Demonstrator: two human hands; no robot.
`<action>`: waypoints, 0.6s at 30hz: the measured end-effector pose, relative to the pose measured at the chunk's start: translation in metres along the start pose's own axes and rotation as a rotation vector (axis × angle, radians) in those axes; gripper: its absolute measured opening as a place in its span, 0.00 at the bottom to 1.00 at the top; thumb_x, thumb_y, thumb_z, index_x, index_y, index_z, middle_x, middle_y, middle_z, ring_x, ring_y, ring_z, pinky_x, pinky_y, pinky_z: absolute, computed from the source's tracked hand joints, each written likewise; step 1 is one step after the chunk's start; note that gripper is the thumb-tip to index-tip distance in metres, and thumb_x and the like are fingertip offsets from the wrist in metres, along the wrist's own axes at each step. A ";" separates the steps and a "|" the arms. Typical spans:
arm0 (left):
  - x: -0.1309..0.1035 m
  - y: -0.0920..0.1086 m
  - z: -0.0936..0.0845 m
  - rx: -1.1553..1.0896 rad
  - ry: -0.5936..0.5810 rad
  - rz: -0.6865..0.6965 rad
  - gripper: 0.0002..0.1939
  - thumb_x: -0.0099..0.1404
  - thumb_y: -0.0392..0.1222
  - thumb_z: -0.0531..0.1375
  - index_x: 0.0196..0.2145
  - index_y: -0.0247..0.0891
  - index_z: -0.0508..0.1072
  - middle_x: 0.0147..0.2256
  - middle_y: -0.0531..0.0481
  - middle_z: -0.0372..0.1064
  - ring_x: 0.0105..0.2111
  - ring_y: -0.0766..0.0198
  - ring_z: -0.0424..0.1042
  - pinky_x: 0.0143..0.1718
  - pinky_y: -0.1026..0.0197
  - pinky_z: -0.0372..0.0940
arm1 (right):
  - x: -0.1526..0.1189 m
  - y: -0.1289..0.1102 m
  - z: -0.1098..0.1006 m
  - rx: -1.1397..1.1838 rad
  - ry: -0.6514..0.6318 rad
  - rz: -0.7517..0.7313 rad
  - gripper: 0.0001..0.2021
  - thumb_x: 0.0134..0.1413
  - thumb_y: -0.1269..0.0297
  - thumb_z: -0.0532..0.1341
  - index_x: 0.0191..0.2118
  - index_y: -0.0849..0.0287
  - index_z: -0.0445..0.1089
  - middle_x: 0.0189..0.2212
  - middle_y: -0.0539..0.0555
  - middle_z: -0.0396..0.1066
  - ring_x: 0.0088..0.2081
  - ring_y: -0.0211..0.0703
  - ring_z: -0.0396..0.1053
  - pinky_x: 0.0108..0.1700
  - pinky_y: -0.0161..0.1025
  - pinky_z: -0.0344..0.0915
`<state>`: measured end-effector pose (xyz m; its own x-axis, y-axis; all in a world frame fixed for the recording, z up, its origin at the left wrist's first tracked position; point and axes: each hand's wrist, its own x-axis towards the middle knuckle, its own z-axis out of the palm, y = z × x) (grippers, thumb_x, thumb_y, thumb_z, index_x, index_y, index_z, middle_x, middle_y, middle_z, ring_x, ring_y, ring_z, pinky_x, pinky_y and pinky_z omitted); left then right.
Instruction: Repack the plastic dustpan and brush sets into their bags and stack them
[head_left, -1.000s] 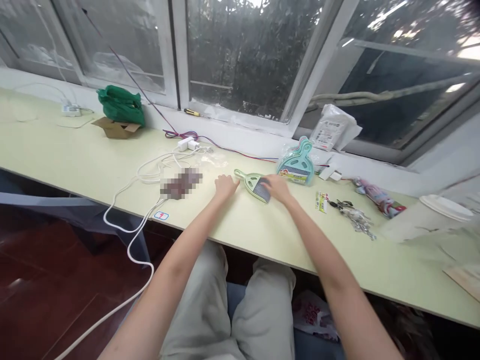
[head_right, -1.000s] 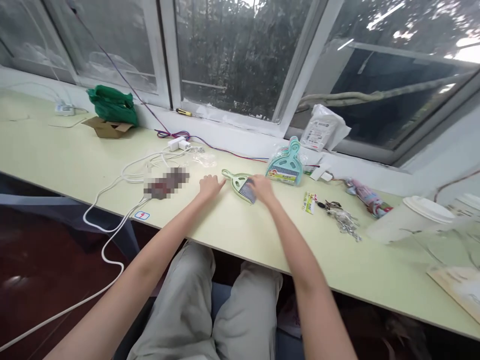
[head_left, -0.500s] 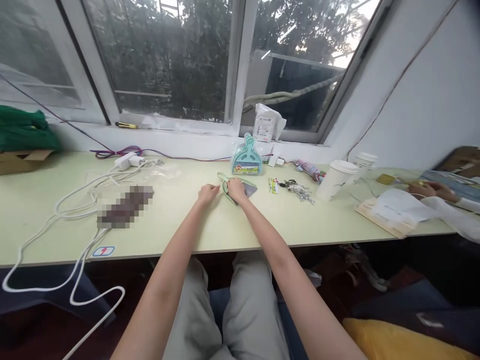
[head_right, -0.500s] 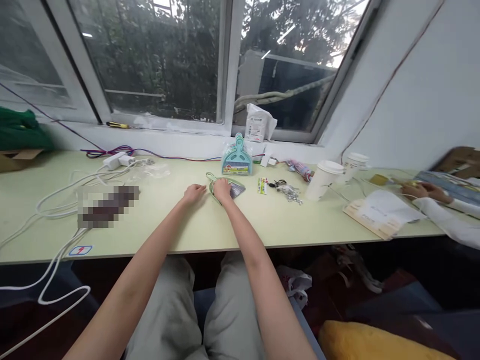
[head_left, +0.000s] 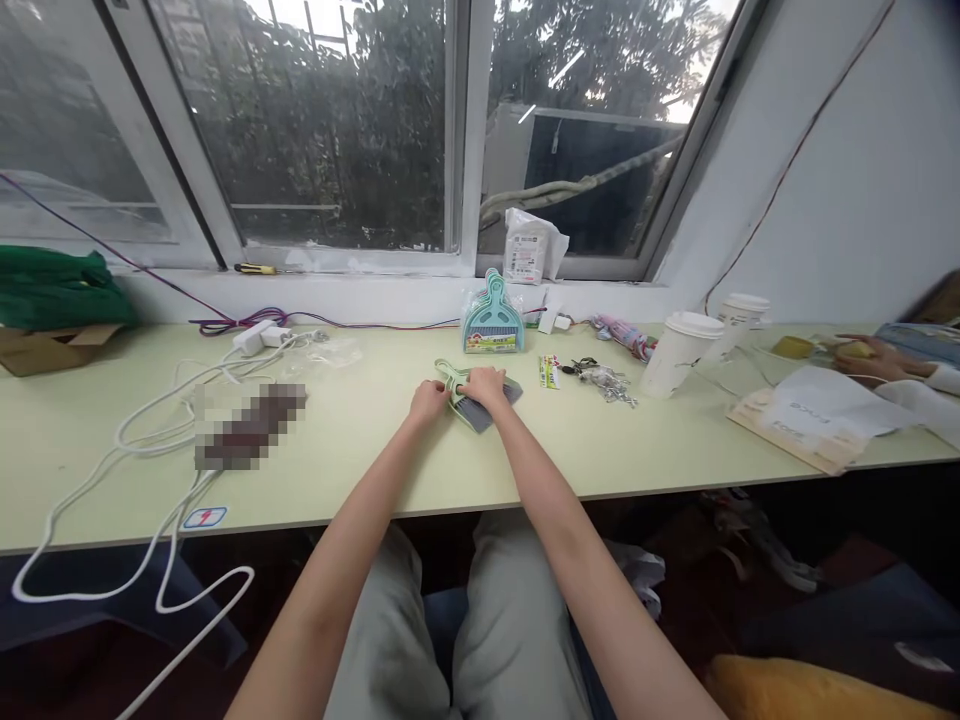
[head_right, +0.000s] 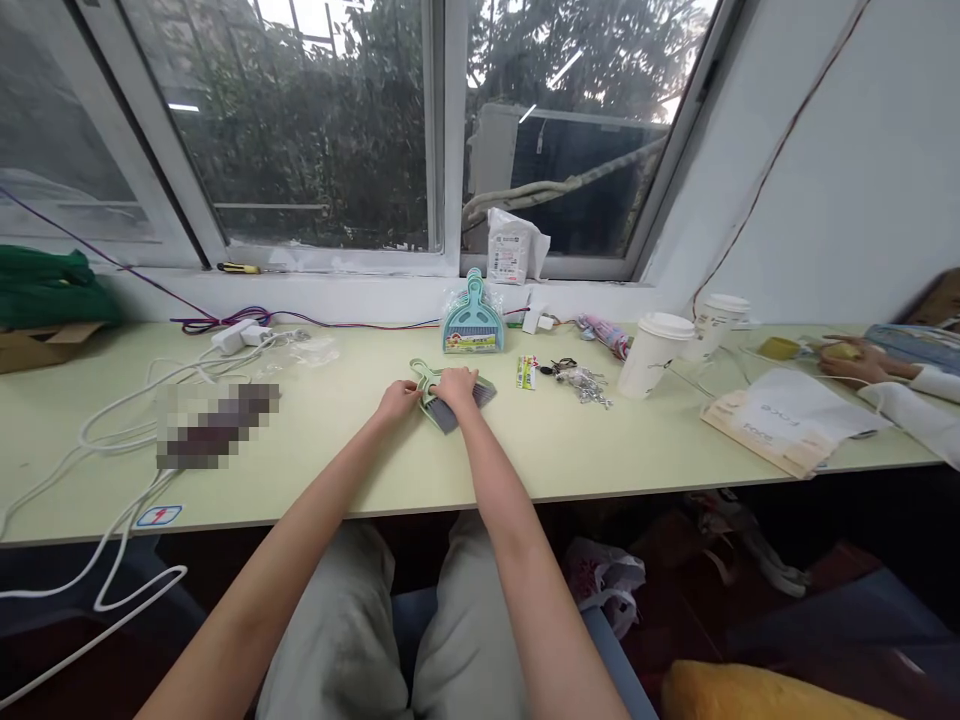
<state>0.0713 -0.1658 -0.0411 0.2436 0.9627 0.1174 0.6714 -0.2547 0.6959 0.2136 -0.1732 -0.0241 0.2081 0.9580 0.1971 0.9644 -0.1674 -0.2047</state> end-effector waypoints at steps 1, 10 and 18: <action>0.000 -0.001 -0.002 -0.046 -0.001 -0.016 0.12 0.59 0.41 0.57 0.38 0.35 0.76 0.40 0.42 0.75 0.42 0.57 0.72 0.42 0.62 0.64 | 0.000 0.000 0.001 0.032 0.000 -0.006 0.15 0.48 0.54 0.61 0.37 0.58 0.76 0.41 0.62 0.75 0.49 0.56 0.67 0.53 0.50 0.55; -0.017 0.005 -0.027 -0.599 -0.148 0.052 0.24 0.68 0.45 0.47 0.61 0.41 0.57 0.45 0.46 0.71 0.34 0.67 0.73 0.36 0.62 0.70 | 0.005 -0.003 -0.001 0.702 0.118 0.007 0.14 0.42 0.54 0.64 0.34 0.56 0.76 0.36 0.51 0.77 0.40 0.41 0.72 0.41 0.33 0.63; -0.020 0.016 -0.033 -0.253 0.254 0.232 0.24 0.64 0.34 0.50 0.56 0.38 0.67 0.49 0.46 0.72 0.45 0.63 0.70 0.40 0.66 0.66 | 0.015 -0.002 -0.001 1.115 0.134 -0.074 0.17 0.38 0.53 0.67 0.32 0.61 0.76 0.32 0.52 0.77 0.35 0.41 0.72 0.41 0.36 0.66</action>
<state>0.0545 -0.1862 -0.0089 0.1670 0.8823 0.4401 0.4184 -0.4676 0.7787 0.2146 -0.1585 -0.0197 0.2367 0.9131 0.3320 0.3048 0.2546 -0.9177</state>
